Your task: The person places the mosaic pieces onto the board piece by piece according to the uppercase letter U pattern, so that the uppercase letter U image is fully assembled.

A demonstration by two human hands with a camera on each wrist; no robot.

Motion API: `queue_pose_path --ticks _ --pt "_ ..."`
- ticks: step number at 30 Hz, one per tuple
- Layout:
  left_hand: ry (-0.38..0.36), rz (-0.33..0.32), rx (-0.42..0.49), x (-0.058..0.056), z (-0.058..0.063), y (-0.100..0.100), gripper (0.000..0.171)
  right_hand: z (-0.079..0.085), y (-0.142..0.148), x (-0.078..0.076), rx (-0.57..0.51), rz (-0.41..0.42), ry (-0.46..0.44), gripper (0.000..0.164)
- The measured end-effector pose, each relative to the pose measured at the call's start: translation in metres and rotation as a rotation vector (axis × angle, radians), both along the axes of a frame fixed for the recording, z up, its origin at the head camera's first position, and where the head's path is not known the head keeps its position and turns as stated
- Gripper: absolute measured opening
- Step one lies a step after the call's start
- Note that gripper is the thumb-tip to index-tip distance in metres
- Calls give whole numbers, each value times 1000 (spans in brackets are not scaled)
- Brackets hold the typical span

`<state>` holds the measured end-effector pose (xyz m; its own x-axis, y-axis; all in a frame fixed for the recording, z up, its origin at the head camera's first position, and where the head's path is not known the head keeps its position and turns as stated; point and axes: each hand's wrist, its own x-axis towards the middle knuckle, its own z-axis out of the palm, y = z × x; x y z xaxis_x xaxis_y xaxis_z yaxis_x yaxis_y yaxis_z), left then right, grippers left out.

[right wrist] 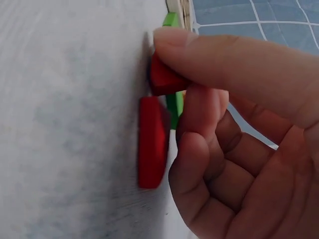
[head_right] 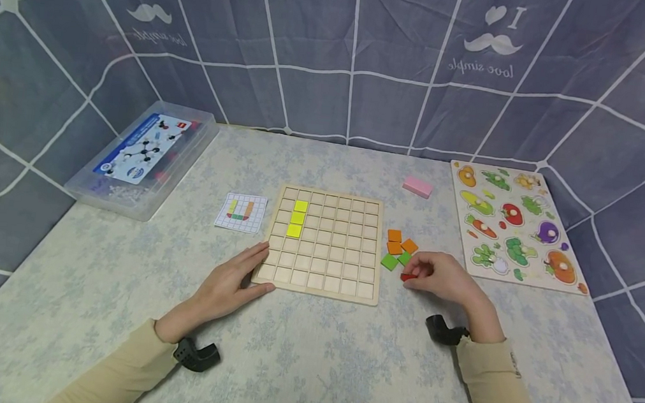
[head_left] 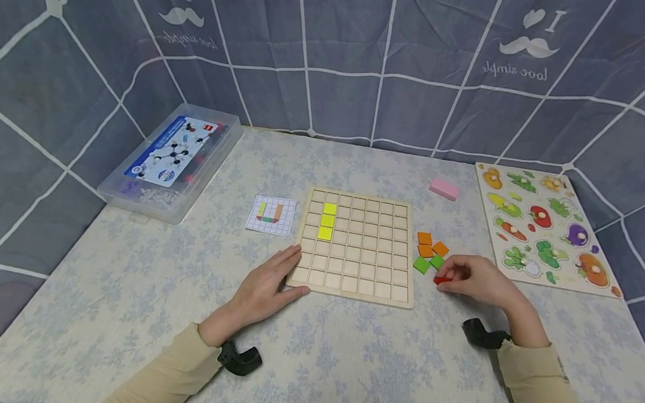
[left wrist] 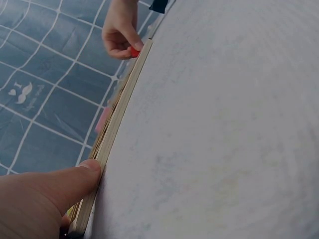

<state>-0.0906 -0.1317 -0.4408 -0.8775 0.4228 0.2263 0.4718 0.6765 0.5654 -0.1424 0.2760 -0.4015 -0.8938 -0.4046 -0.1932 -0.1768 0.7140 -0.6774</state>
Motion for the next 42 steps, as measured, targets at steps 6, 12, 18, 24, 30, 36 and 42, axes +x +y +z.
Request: queue_pose_path --ticks 6,12,18,24,30,36,42 --pt "-3 -1 6 1 1 0 70 5 -7 -4 21 17 17 10" --pt "-9 -1 -1 1 2 1 70 11 -24 -12 -6 39 68 8" --pt "-6 -3 -1 1 2 0 70 19 -52 -23 -88 96 75 7" --pt "5 -6 0 1 1 0 70 24 -89 -32 -170 142 50 6" --pt "-9 -4 -7 0 1 -1 70 27 -126 -40 -241 181 19 8" --pt "-21 -2 -21 -1 0 0 70 24 -157 -48 -241 180 17 10" --pt "-19 -3 -21 -1 0 -1 70 14 -177 -53 -216 147 -17 11"
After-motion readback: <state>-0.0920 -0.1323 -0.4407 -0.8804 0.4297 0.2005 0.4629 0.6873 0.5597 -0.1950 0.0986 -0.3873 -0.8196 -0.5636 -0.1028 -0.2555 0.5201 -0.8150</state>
